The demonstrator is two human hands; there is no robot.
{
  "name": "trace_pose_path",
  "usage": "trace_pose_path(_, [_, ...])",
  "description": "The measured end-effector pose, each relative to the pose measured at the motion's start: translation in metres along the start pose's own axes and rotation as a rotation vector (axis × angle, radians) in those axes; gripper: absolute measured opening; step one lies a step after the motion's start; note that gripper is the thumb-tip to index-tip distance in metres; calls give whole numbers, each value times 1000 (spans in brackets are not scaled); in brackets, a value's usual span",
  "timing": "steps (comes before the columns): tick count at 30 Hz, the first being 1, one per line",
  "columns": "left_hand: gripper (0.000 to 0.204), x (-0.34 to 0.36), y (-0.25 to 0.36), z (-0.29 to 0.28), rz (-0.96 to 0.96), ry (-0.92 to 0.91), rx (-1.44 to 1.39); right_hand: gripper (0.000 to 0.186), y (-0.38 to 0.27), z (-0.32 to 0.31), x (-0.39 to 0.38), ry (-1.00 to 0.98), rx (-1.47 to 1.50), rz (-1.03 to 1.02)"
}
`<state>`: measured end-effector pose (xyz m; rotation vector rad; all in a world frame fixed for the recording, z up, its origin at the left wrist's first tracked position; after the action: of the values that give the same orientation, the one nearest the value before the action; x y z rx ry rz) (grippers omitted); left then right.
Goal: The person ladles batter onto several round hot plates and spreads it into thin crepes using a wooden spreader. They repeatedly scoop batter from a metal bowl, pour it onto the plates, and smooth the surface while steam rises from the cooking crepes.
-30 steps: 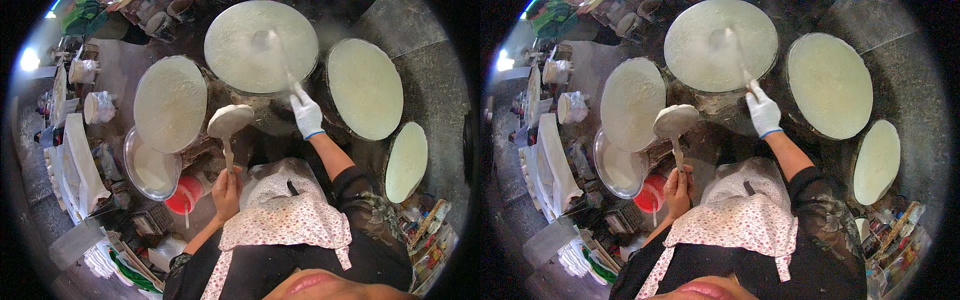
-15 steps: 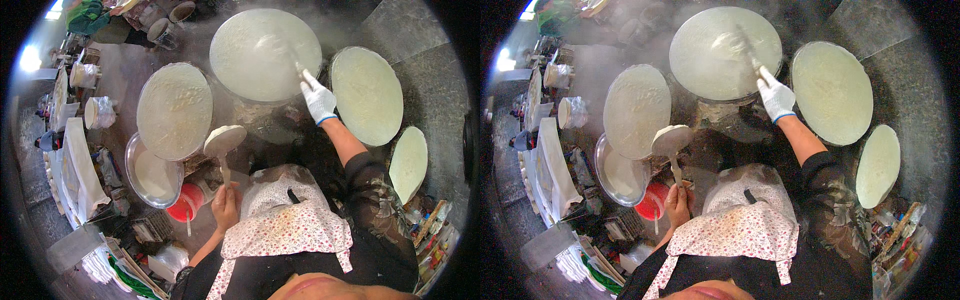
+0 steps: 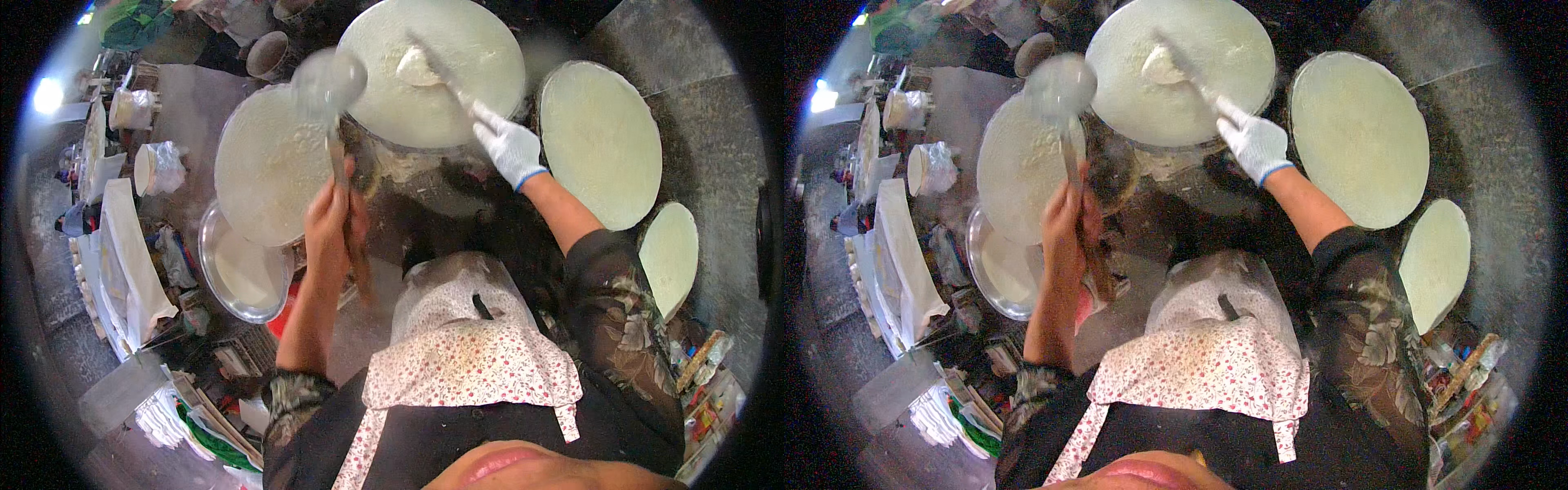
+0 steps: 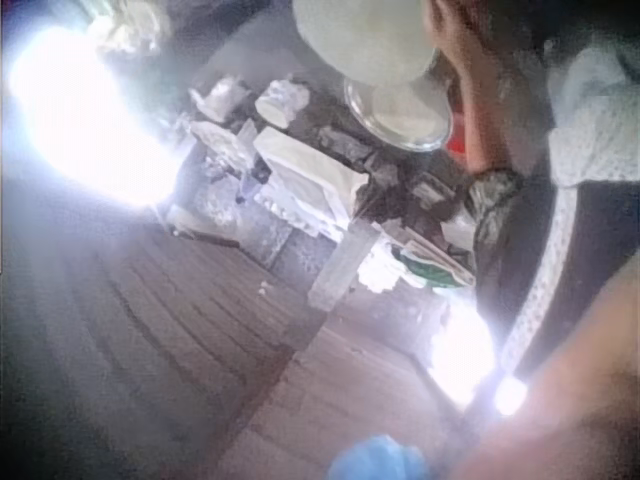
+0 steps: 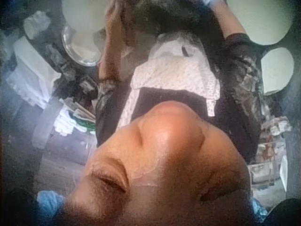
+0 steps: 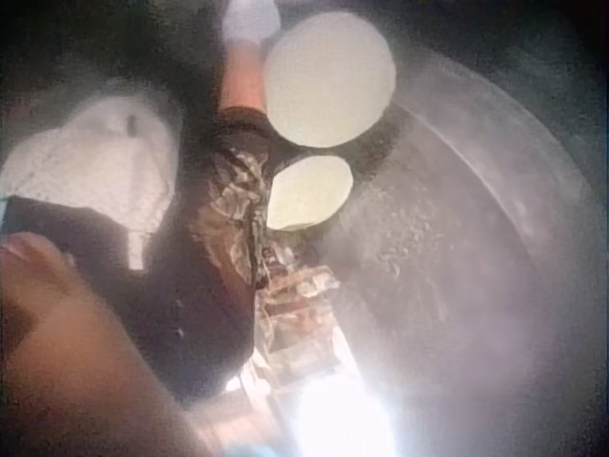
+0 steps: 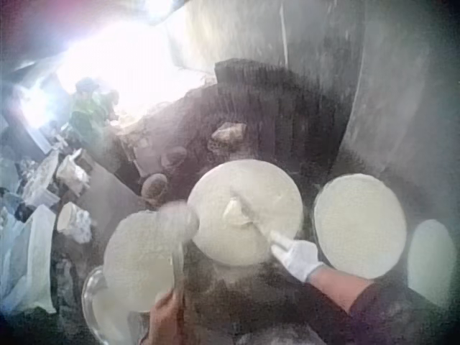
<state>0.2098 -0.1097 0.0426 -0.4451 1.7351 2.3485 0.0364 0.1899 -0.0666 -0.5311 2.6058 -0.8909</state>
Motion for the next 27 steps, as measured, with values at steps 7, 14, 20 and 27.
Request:
trace_pose_path(7, [26,105,-14,10,123,-114,-386,46,31,38,-68,223,552,-57])
trace_pose_path(14, [17,77,-37,35,-27,65,-442,45,24,48,-46,-32,507,91])
trace_pose_path(20, [9,74,-42,68,-125,130,-709,45,-16,40,-52,-252,666,66])
trace_pose_path(27, [25,4,4,41,13,-378,-1405,44,-57,-26,-80,-166,930,50])
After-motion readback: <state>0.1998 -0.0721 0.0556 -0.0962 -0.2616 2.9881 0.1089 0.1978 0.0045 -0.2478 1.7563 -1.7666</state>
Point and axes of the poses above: each hand's wrist, its own x-axis towards the middle knuckle, its own z-axis out of the palm, y = z × x, the point moved 1 cm from there along x, towards the middle knuckle, and after that the axes turned 15 degrees about -y, right-handed, at the moved point
